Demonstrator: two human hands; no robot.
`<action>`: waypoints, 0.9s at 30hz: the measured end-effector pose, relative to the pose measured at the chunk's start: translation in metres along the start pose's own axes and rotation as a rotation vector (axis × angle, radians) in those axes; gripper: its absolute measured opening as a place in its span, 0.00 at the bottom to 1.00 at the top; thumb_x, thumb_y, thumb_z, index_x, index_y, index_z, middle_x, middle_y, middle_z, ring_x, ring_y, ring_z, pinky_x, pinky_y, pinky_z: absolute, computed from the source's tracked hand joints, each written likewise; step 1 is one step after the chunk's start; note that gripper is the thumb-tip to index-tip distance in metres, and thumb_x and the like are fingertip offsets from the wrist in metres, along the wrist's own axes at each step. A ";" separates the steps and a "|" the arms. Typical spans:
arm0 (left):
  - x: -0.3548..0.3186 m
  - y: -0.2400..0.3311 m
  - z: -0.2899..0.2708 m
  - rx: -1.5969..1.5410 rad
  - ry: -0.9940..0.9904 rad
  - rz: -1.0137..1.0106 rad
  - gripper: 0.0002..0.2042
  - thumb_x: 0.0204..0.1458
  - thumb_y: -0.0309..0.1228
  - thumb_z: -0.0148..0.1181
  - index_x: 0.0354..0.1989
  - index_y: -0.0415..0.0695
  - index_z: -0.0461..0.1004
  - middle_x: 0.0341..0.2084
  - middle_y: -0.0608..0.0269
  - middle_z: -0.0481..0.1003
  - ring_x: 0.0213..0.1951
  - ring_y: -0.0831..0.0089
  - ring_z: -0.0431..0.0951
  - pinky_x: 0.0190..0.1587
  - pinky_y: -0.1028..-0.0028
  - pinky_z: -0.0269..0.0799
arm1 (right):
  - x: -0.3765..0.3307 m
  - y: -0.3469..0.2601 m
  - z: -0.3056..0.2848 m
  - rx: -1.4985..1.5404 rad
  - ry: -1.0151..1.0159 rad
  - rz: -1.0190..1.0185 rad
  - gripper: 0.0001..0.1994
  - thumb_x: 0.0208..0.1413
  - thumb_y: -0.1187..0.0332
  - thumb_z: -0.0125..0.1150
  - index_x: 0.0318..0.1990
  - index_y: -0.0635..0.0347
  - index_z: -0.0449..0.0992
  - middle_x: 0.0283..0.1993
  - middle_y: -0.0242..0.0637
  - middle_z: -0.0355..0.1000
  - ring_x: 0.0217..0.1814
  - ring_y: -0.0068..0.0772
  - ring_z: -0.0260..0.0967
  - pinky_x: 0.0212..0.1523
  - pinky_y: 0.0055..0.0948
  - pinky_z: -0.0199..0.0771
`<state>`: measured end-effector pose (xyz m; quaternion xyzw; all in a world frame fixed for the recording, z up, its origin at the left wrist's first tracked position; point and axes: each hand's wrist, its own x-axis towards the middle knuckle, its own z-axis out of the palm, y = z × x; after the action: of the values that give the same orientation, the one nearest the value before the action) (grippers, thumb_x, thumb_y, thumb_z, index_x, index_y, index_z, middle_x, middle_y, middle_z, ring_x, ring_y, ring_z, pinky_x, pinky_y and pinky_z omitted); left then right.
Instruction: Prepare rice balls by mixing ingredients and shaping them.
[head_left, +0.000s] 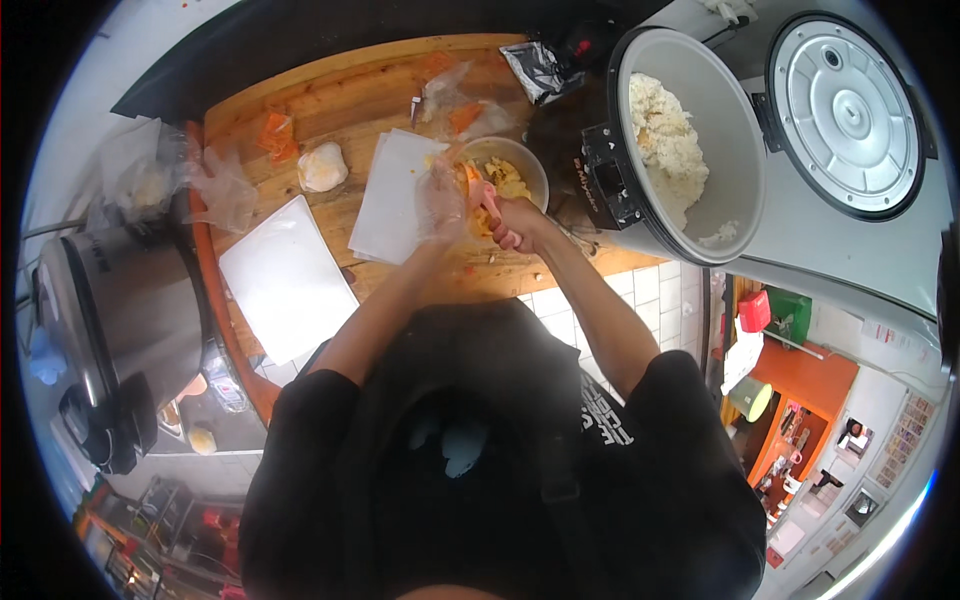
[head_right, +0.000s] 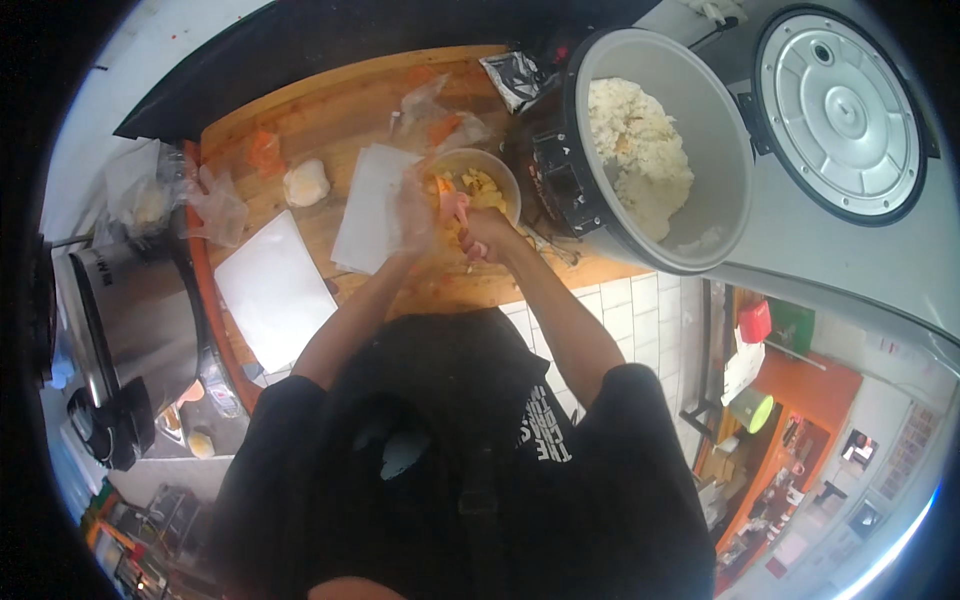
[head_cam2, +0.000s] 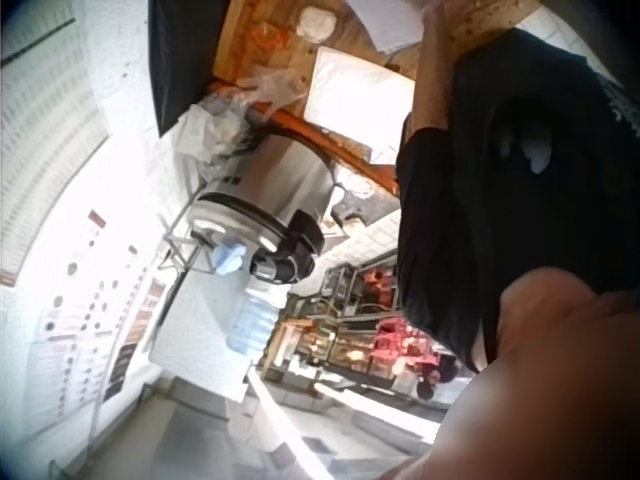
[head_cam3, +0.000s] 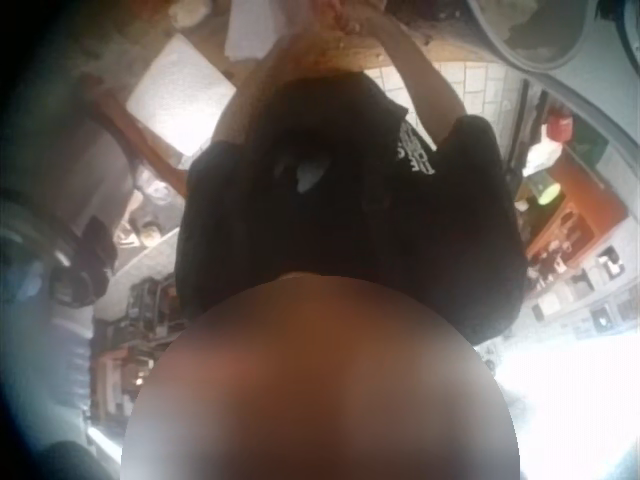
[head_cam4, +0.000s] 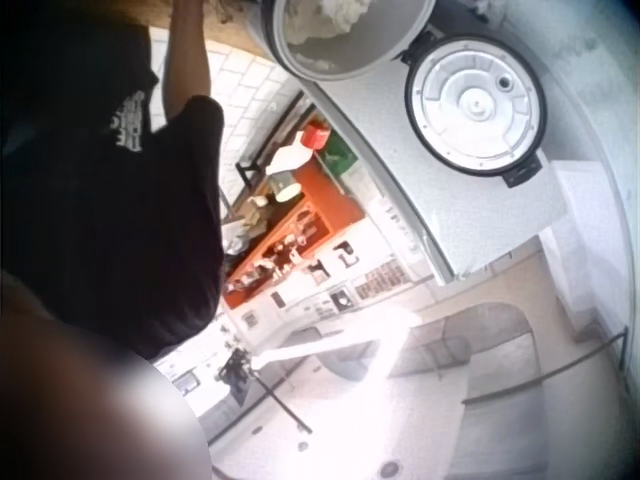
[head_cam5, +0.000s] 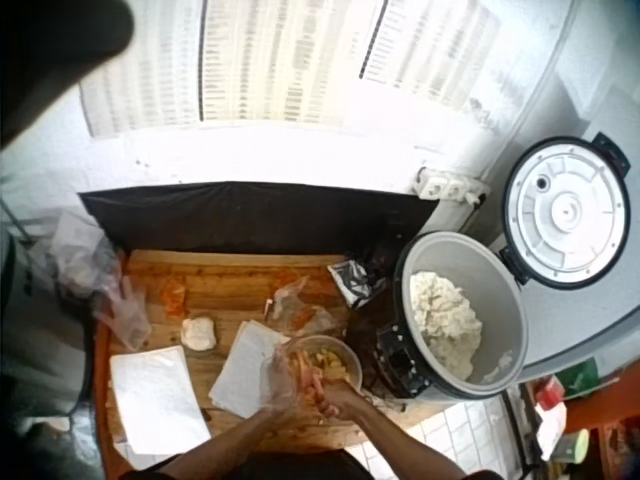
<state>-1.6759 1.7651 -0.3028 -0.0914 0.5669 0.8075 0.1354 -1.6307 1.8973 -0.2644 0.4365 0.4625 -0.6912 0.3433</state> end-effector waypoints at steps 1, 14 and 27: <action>-0.007 0.015 0.004 0.002 0.002 0.007 0.29 0.67 0.50 0.32 0.53 0.36 0.71 0.42 0.56 0.77 0.42 0.60 0.76 0.48 0.64 0.70 | -0.007 0.000 0.002 -0.003 -0.006 -0.005 0.14 0.64 0.54 0.50 0.46 0.54 0.69 0.22 0.34 0.66 0.15 0.25 0.63 0.10 0.24 0.59; 0.022 0.044 -0.026 0.255 -0.247 0.339 0.34 0.64 0.57 0.32 0.58 0.36 0.67 0.52 0.56 0.72 0.55 0.70 0.70 0.61 0.70 0.62 | -0.040 0.052 -0.057 0.565 -0.609 -0.013 0.14 0.69 0.52 0.36 0.41 0.46 0.65 0.16 0.23 0.54 0.09 0.13 0.47 0.04 0.13 0.43; -0.030 0.080 0.044 0.556 -0.356 0.619 0.25 0.64 0.50 0.41 0.52 0.43 0.73 0.50 0.56 0.74 0.55 0.61 0.71 0.59 0.66 0.62 | -0.077 0.044 -0.017 0.264 -0.278 -0.316 0.13 0.68 0.49 0.38 0.41 0.44 0.62 0.17 0.23 0.53 0.10 0.14 0.44 0.05 0.14 0.41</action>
<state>-1.6732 1.7776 -0.2073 0.2625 0.7308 0.6301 0.0022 -1.5574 1.9042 -0.2116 0.3008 0.3790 -0.8440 0.2313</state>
